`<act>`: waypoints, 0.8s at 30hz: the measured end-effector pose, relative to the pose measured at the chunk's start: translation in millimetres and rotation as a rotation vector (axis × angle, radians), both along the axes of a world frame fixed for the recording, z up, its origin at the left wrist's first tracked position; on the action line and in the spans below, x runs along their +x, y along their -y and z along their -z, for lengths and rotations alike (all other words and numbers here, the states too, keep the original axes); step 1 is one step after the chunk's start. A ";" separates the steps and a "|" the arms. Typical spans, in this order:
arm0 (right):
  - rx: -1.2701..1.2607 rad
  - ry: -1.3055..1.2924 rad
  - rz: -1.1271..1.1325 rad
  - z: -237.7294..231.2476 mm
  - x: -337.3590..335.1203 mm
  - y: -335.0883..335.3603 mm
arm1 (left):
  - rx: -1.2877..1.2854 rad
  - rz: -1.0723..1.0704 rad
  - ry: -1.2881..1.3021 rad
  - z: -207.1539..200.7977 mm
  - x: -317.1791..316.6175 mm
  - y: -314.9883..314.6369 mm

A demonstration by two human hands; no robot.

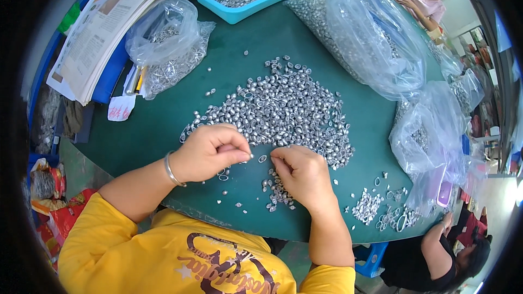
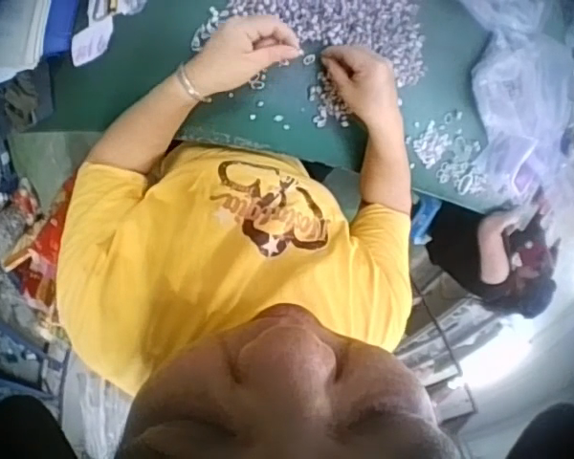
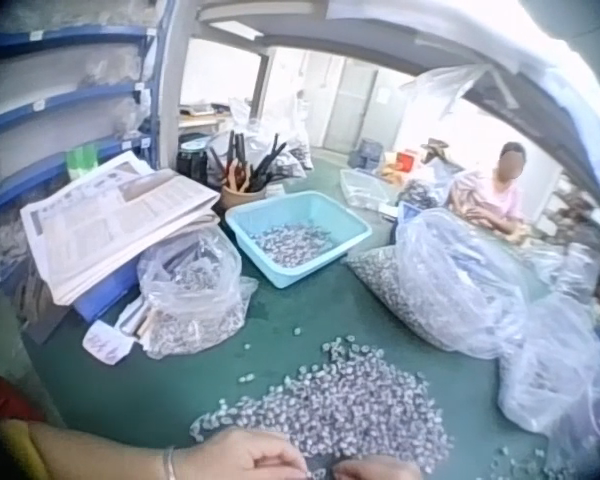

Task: The person sorts through a pile of small metal components on a green table by hand, picking them up, turning them over, and placing them into different groups or bags.

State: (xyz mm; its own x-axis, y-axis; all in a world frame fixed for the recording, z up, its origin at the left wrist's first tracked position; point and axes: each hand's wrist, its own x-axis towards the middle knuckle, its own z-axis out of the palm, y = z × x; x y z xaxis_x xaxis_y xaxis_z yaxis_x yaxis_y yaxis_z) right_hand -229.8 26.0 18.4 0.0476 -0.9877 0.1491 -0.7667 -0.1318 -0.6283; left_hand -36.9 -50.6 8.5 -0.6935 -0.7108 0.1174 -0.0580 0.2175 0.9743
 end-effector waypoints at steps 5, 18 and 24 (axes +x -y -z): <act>-0.066 -0.110 -0.054 0.0 6.4 -1.5 | 0.257 0.023 -0.005 -2.2 1.9 6.3; -0.131 -0.305 -0.165 -6.8 11.8 -6.3 | 0.148 0.029 -0.038 1.8 -2.3 1.1; -0.120 -0.222 -0.173 -3.0 16.2 -4.4 | 0.437 0.083 -0.216 0.7 0.7 1.3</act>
State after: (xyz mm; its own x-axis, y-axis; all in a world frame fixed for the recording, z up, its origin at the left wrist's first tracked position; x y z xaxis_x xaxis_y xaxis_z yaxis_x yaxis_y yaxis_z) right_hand -213.6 30.4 21.4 0.2580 -0.9381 0.2311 -0.8433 -0.3354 -0.4200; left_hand -36.2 -51.8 7.8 -0.7429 -0.6687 -0.0323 0.1553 -0.2191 0.9633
